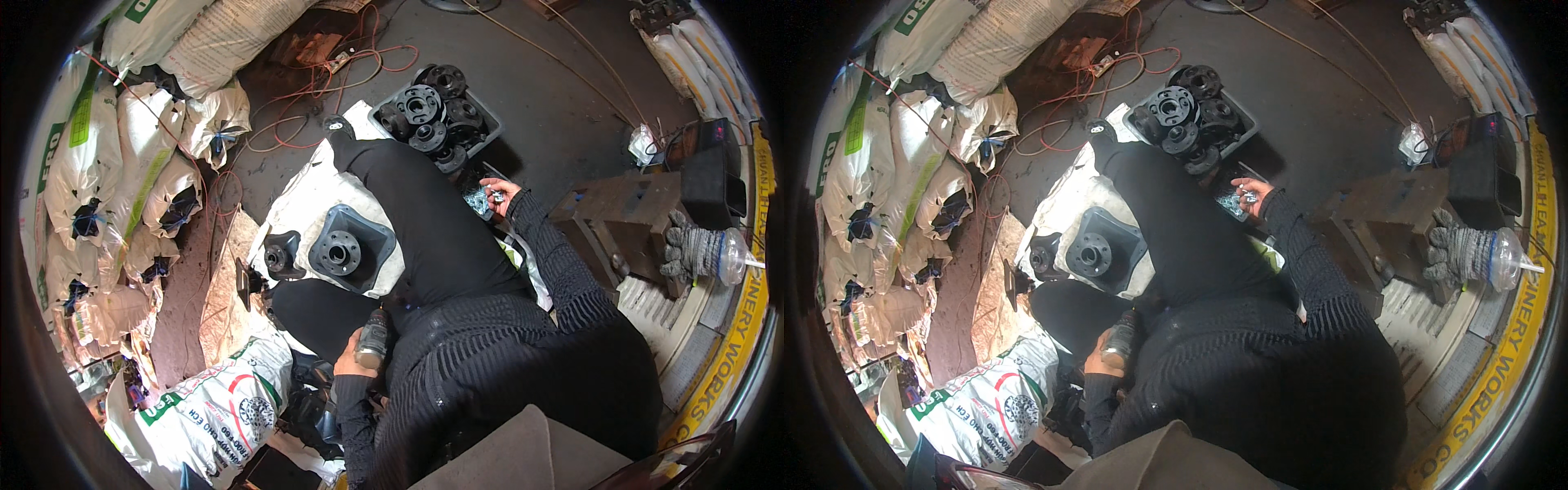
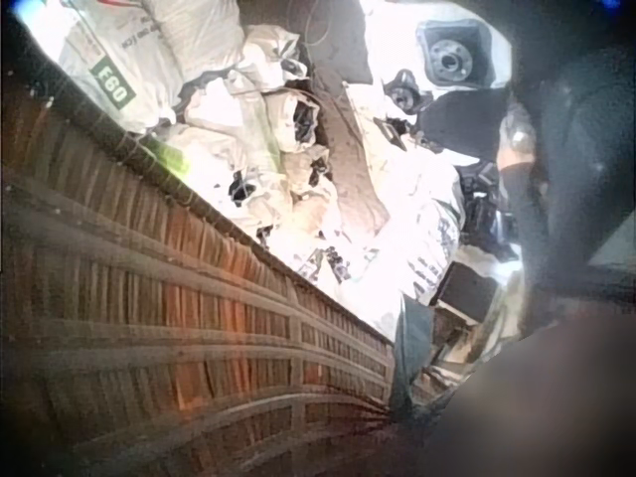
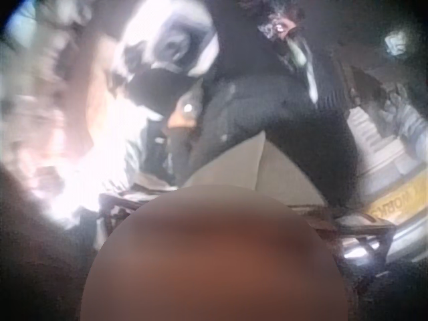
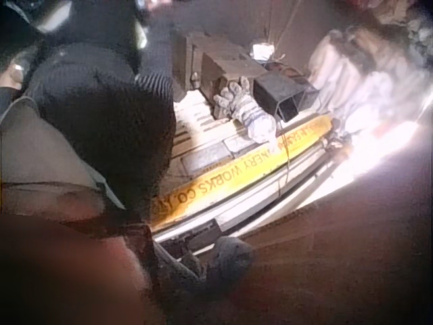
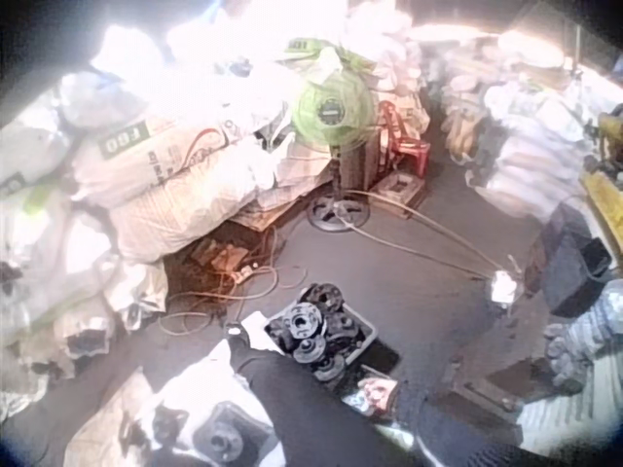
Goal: The person sits on the floor and uses a cordless impact driver to fasten screws into black mechanical parts. They repeatedly pick up parts, align them, drive screws, and place the finished units aside. The person briefly removes and adjusts eyeglasses during the task.
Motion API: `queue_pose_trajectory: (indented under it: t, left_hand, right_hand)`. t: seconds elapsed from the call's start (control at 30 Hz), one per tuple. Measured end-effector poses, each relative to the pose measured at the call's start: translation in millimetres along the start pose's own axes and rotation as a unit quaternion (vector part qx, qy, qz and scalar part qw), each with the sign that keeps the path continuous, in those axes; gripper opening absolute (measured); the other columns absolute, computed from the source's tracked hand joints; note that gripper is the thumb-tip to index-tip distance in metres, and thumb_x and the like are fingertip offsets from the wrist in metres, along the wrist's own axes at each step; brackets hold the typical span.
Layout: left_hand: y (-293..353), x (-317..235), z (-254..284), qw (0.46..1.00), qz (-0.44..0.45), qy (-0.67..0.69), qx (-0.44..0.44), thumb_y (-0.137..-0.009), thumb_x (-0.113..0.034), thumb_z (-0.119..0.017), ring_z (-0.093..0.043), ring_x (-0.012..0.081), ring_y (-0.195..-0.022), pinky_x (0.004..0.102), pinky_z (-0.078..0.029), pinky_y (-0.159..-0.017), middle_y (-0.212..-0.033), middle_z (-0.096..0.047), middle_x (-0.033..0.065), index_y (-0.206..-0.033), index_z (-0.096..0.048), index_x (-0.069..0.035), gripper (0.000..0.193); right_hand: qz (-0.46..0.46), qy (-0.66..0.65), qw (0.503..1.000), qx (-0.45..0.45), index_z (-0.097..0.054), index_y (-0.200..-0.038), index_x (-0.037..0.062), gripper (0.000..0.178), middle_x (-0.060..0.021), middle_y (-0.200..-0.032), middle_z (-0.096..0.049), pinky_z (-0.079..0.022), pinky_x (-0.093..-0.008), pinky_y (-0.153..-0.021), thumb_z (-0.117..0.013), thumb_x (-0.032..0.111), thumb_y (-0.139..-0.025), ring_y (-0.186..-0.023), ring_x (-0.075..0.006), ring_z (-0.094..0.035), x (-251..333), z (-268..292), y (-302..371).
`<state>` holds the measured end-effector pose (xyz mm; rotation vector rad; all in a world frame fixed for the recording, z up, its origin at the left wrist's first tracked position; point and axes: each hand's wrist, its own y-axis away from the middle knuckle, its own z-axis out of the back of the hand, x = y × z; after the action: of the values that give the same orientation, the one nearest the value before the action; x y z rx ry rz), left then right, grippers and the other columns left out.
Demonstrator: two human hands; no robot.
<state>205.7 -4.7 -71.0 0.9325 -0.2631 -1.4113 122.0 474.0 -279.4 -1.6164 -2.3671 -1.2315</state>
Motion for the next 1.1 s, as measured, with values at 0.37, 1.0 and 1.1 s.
queue_pose_trajectory:
  t: [0.37, 1.0, 1.1]
  left_hand:
    - [7.2, 5.9, 3.3, 0.972, -0.195, 0.026, -0.128, -0.068, -0.018, -0.067, -0.063, 0.0307, -0.093, 0.0378, -0.049, -0.080, -0.102, -0.064, 0.0123, -0.121, -0.052, -0.013, 0.056]
    - [39.5, -35.6, 56.4, 0.936, -0.258, 0.023, -0.237, -0.069, -0.014, -0.070, -0.055, 0.0236, -0.105, 0.0327, -0.044, -0.092, -0.116, -0.055, 0.0096, -0.125, -0.044, -0.005, 0.062]
    - [39.0, -29.9, 57.0, 0.941, -0.248, 0.033, -0.230, -0.070, -0.016, -0.070, -0.053, 0.0268, -0.110, 0.0338, -0.043, -0.095, -0.119, -0.054, 0.0116, -0.122, -0.048, -0.006, 0.058]
  right_hand:
    - [0.048, -0.038, 0.998, -0.007, -0.040, -0.128, -0.0067, 0.047, -0.0201, -0.122, -0.053, -0.055, -0.0347, -0.081, -0.051, 0.010, -0.085, -0.103, -0.0263, -0.059, 2.6, -44.8, 18.5]
    - [-0.175, -0.261, 0.913, 0.259, -0.030, -0.136, -0.0036, 0.048, -0.0208, -0.135, -0.041, -0.043, -0.0470, -0.098, -0.033, 0.015, -0.092, -0.126, -0.0341, -0.040, -100.7, -273.4, 44.8]
    - [-0.207, -0.211, 0.921, 0.253, -0.031, -0.135, -0.0040, 0.047, -0.0221, -0.134, -0.042, -0.043, -0.0485, -0.097, -0.033, 0.017, -0.093, -0.126, -0.0347, -0.041, -104.2, -274.5, 43.9]
